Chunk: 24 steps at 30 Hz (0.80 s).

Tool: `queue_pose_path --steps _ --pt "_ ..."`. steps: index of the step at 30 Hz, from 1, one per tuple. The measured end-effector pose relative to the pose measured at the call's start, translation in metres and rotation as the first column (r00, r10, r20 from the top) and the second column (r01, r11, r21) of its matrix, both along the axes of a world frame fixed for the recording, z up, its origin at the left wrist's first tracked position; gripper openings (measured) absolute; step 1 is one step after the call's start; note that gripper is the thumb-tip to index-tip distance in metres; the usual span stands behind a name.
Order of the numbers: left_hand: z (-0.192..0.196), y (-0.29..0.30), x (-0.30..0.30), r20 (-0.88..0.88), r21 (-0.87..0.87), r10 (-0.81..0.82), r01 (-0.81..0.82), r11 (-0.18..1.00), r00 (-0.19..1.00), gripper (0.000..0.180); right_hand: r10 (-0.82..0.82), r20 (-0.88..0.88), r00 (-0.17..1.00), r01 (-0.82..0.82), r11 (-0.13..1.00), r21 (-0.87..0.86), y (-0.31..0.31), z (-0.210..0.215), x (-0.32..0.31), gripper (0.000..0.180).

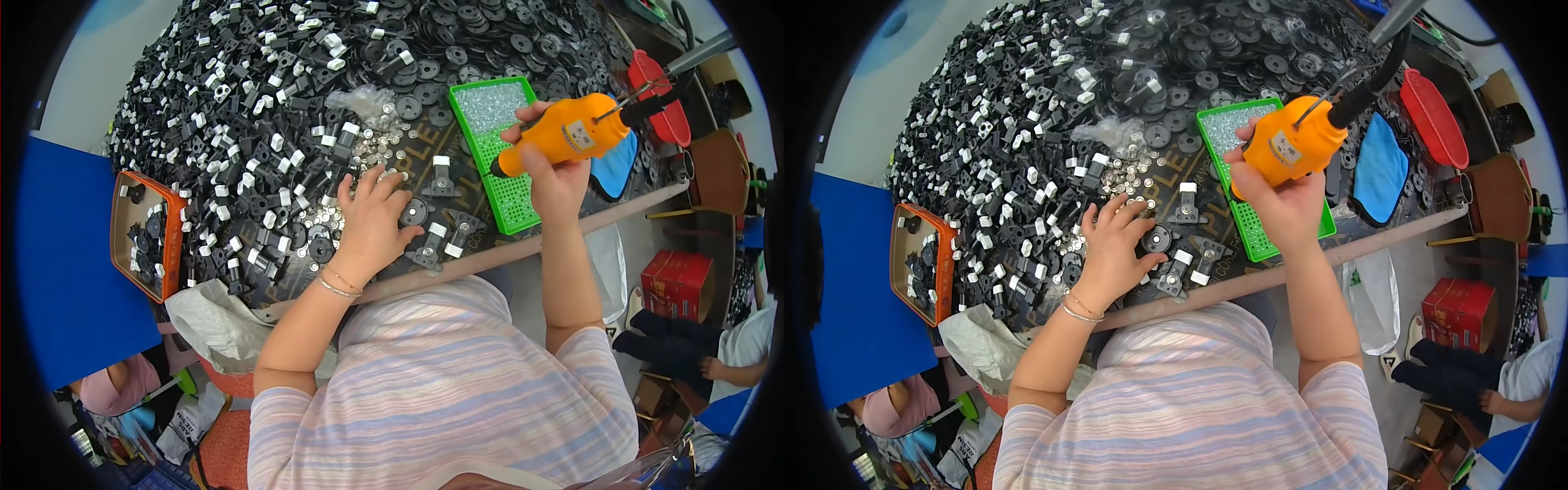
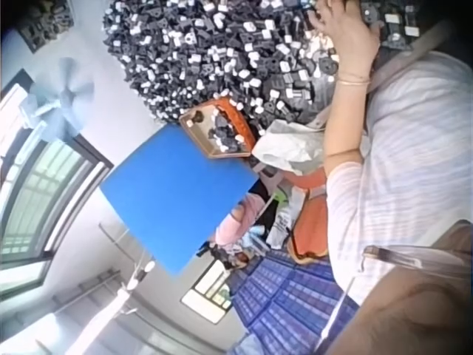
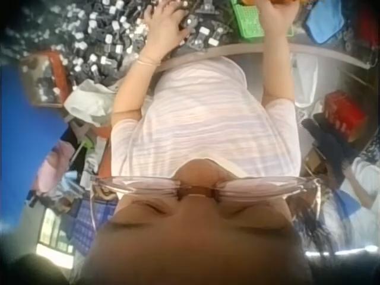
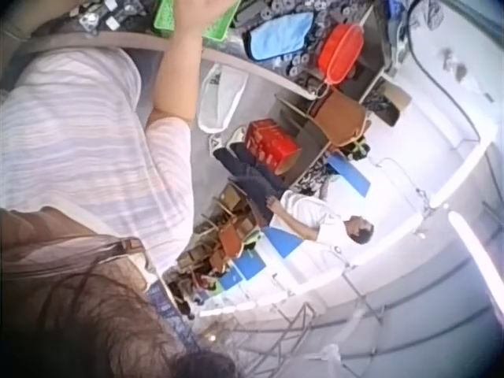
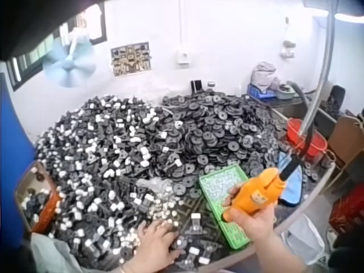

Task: Assembling small plastic components and metal pins using a hanging electric screwdriver on a factory workbench.

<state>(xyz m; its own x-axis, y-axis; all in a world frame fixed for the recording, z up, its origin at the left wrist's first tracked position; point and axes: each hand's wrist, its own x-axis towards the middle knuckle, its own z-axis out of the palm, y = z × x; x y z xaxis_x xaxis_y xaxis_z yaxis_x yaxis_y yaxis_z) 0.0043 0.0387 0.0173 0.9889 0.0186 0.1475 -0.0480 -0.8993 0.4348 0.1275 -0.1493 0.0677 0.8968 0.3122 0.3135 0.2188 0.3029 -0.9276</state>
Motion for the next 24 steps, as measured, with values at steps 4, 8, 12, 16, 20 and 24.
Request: queue_pose_path --steps 4,8,12,16,20,24 --pt "-0.001 0.001 0.005 0.004 0.000 -0.059 0.059 0.998 0.998 0.043 0.028 0.161 0.987 -0.049 0.991 0.127 -0.006 0.005 0.010 0.035" --pt "0.002 0.000 0.011 -0.015 -0.010 -0.099 0.099 0.995 0.995 0.042 -0.118 0.115 0.986 0.076 0.945 0.318 -0.008 0.021 0.013 0.039" --pt "-0.001 -0.005 0.014 -0.003 -0.026 -0.063 0.063 0.998 0.998 0.046 -0.200 0.126 0.972 0.177 0.969 0.173 -0.018 -0.002 0.025 0.036" --pt "-0.001 -0.006 0.015 -0.006 -0.034 -0.064 0.064 0.997 0.998 0.046 -0.209 0.273 0.939 0.179 0.975 0.132 -0.013 -0.015 0.028 0.027" --pt "0.001 -0.009 0.013 -0.001 -0.031 -0.055 0.055 0.998 0.998 0.043 -0.255 0.287 0.923 0.205 0.959 0.193 -0.005 -0.024 0.037 0.027" --pt "0.002 -0.010 0.011 0.001 -0.015 -0.030 0.030 0.999 1.000 0.042 -0.244 0.267 0.932 0.191 0.960 0.206 -0.002 -0.027 0.046 0.030"
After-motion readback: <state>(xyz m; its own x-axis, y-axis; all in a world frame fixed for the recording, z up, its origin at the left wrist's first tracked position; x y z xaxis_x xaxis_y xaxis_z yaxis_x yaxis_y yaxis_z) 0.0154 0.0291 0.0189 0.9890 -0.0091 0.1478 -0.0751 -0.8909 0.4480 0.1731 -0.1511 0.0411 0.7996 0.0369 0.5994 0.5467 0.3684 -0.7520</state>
